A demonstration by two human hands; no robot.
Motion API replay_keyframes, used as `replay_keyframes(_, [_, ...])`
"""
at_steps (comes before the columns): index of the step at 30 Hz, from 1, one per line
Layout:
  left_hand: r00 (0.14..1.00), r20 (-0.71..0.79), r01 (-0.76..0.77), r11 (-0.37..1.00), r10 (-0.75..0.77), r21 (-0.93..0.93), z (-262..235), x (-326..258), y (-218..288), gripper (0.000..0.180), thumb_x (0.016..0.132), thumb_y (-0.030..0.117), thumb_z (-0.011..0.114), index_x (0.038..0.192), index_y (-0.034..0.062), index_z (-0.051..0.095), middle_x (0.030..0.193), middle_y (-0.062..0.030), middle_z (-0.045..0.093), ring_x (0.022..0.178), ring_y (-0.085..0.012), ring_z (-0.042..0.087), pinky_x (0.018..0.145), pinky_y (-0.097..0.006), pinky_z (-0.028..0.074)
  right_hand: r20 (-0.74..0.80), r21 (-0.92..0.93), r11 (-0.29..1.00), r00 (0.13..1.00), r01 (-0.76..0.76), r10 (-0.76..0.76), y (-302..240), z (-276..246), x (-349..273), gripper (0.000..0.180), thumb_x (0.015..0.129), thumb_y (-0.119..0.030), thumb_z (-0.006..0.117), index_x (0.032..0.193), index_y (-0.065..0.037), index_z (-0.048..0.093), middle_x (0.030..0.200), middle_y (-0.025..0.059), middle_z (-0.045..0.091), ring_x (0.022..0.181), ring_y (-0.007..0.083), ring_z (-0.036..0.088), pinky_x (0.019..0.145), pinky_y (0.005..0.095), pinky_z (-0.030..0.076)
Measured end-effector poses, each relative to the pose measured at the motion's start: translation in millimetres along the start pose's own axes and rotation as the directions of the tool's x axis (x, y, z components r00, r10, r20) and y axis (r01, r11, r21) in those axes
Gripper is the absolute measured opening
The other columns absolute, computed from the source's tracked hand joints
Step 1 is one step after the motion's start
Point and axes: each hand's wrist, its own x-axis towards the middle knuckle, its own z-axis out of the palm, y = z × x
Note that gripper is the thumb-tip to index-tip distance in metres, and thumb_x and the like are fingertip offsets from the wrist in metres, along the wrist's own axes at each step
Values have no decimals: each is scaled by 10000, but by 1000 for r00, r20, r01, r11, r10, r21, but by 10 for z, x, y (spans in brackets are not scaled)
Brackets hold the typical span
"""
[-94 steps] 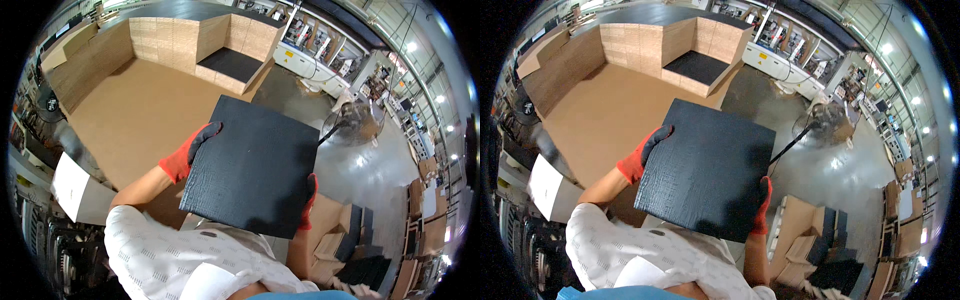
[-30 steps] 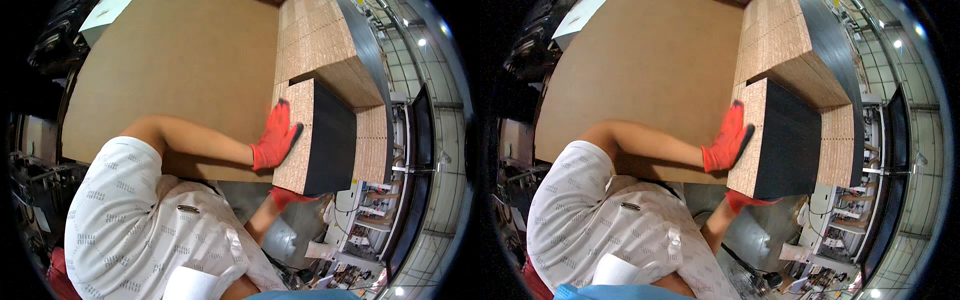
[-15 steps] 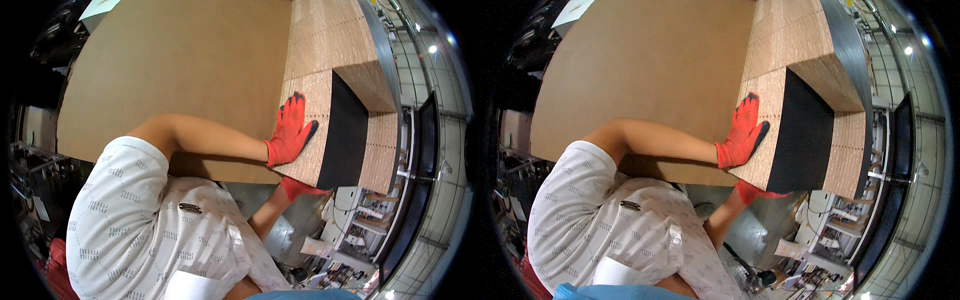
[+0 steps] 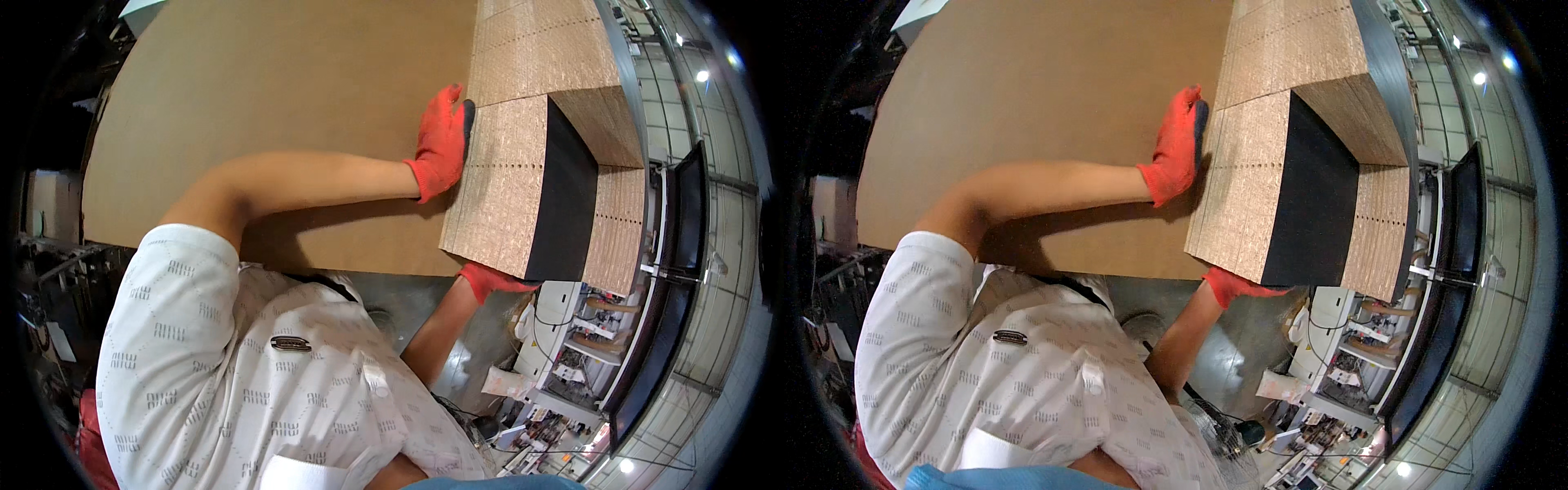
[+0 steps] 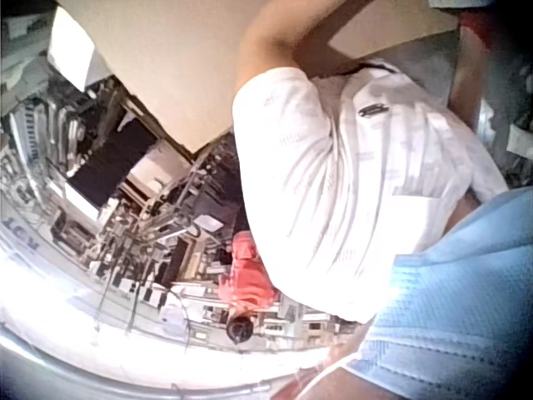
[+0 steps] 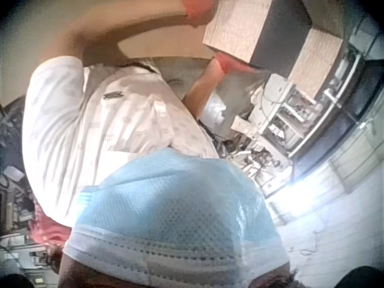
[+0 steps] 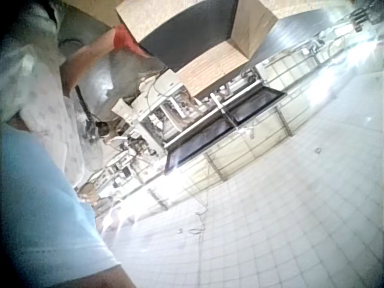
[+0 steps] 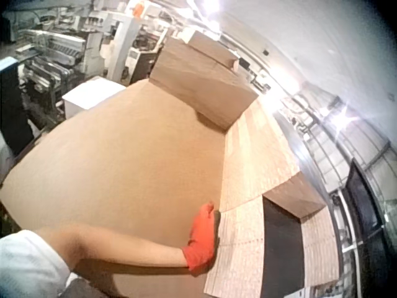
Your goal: The person repeatedly picks up dark rectangular panels from a machine and stacks them into a cardboard box. The person wears red gloves and handles the panels one at a time, placing them into the box with protective cardboard dividers.
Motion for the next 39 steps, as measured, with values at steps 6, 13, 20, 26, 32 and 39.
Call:
replay_keyframes(6, [965, -79, -205, 910, 249, 360, 539, 163, -66, 535, 1044, 305, 484, 1492, 30, 388, 1480, -228, 466, 1372, -386, 430, 1153, -471, 326, -27, -8, 997, 997, -74, 74, -64, 242, -32, 787, 949, -688, 397, 1539, -168, 385, 1582, 106, 408, 1337, 410, 530, 1068, 614, 490])
replay_keyframes(13, [999, 45, 0, 914, -20, 407, 320, 145, 189, 655, 1019, 444, 495, 1511, 42, 337, 1464, -234, 454, 1333, -404, 443, 1118, -503, 347, 24, -57, 997, 999, -45, 46, -128, 385, -90, 803, 933, -696, 412, 1530, -160, 420, 1563, 117, 442, 1366, 395, 507, 1102, 600, 459])
replay_keyframes(20, [432, 900, -553, 774, -50, 308, -1820, -202, 1447, 556, 971, 243, 620, 1463, 49, 446, 1337, -191, 588, 1248, -388, 554, 1079, -458, 431, 7, 124, 939, 947, -320, 322, -159, 192, -20, 897, 899, -767, 372, 1545, -147, 410, 1579, 138, 425, 1393, 406, 473, 1146, 583, 416])
replay_keyframes(26, [847, 446, -445, -75, 289, 893, -3355, -480, 2069, 464, 930, 225, 702, 1351, 58, 603, 1338, -140, 627, 1267, -304, 573, 1090, -422, 429, 81, -65, 972, 970, -226, 230, 115, 94, 64, 986, 846, -837, 358, 1538, -138, 426, 1580, 140, 425, 1412, 409, 449, 1155, 599, 393])
replay_keyframes(32, [842, 31, 181, -336, 538, 924, -4299, -327, 1793, 466, 971, 447, 647, 1355, 185, 626, 1428, -60, 579, 1337, -262, 518, 1129, -409, 362, 378, 172, 921, 886, -351, 267, -146, -27, -18, 675, 1007, -534, 395, 1458, -42, 502, 1500, 177, 514, 1302, 407, 559, 1063, 594, 484])
replay_keyframes(39, [846, 52, 100, -254, 531, 962, -4210, -210, 1699, 410, 965, 410, 661, 1331, 226, 647, 1412, -25, 595, 1359, -244, 497, 1157, -419, 315, 26, -357, 932, 997, -61, 75, -180, -93, -37, 671, 1026, -557, 374, 1457, -54, 483, 1539, 147, 475, 1345, 366, 529, 1099, 547, 469])
